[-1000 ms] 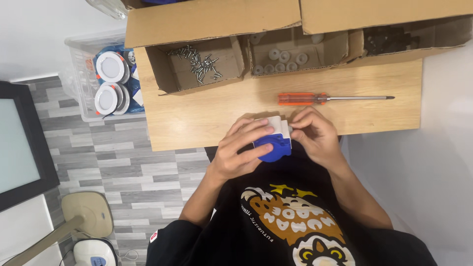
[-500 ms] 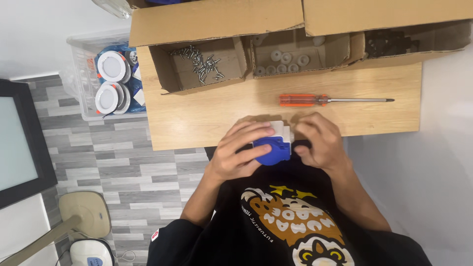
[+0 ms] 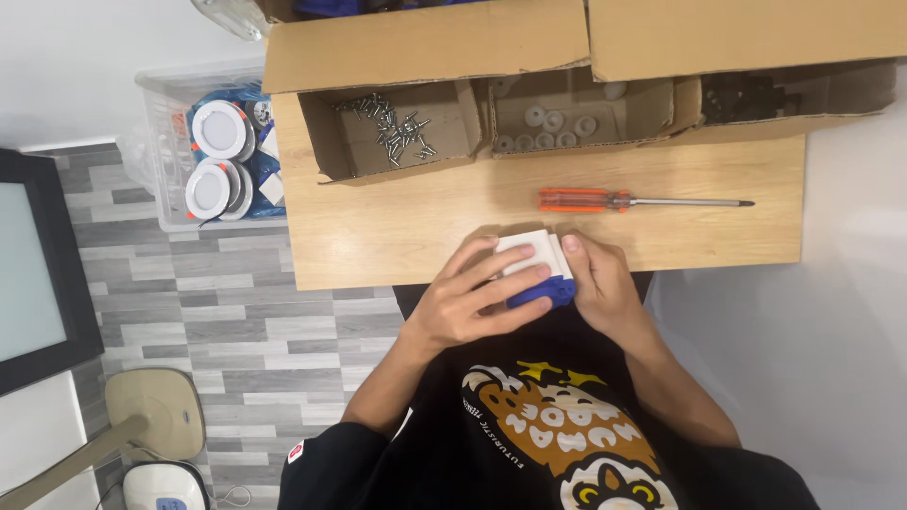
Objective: The person assembles small electrical components by attaching a blue plastic cover to a white base using screws. They use an orange screwdriver to tighten the screws, then place the assembled unit into a nearby container. The process is repeated with another set of components.
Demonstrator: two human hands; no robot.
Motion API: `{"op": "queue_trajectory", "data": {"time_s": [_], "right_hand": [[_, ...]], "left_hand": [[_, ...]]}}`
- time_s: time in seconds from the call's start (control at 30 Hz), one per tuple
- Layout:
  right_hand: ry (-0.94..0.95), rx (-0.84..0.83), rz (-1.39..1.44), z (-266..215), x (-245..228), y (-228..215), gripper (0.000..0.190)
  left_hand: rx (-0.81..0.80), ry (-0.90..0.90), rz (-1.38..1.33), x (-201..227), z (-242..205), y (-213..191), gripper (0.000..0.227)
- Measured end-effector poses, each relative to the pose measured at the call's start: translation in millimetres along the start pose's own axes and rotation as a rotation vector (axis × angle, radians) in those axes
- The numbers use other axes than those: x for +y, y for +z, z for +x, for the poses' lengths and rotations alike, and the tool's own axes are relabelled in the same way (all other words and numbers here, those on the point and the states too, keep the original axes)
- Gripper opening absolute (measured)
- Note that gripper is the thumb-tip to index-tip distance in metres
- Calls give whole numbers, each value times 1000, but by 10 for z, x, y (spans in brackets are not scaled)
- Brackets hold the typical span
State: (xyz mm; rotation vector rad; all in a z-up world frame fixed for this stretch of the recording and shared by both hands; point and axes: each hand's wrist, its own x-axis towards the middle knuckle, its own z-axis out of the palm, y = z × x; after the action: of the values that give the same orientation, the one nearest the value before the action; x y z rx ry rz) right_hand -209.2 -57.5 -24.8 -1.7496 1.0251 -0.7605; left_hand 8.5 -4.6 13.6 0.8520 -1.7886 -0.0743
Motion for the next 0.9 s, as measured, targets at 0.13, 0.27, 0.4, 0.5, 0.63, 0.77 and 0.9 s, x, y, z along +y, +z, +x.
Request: {"op": "queue_trajectory", "data": {"time_s": [0.13,0.27,0.4,0.5,0.63,0.77,0.9], "right_hand": [[-66,-37,-73,-10,48,-171,50],[-434,122,-613,223,-46,-439,35],[-541,91,-769,441,-56,-555,48],[-555,95,-779,438,28,-535,41],[-499,2,-811,419,-203,-763,33],[-409,96,-566,320,-797,-954,40],[-487,231,-201,181,-769,-1145,46]], "left_hand": [[6,-73,-90,-81,-65,-4,15],[31,-191,-177,-135,-73,10,30],[43,-248,-218,-176,-117,79,33],[32,-276,-220,-169,-117,67,34],[-135,-288,-181,-226,-206,-25,47],[-135,-325,-177,-198,-210,-30,47],[-146,-354,-164,-200,-238,-19,51]]}}
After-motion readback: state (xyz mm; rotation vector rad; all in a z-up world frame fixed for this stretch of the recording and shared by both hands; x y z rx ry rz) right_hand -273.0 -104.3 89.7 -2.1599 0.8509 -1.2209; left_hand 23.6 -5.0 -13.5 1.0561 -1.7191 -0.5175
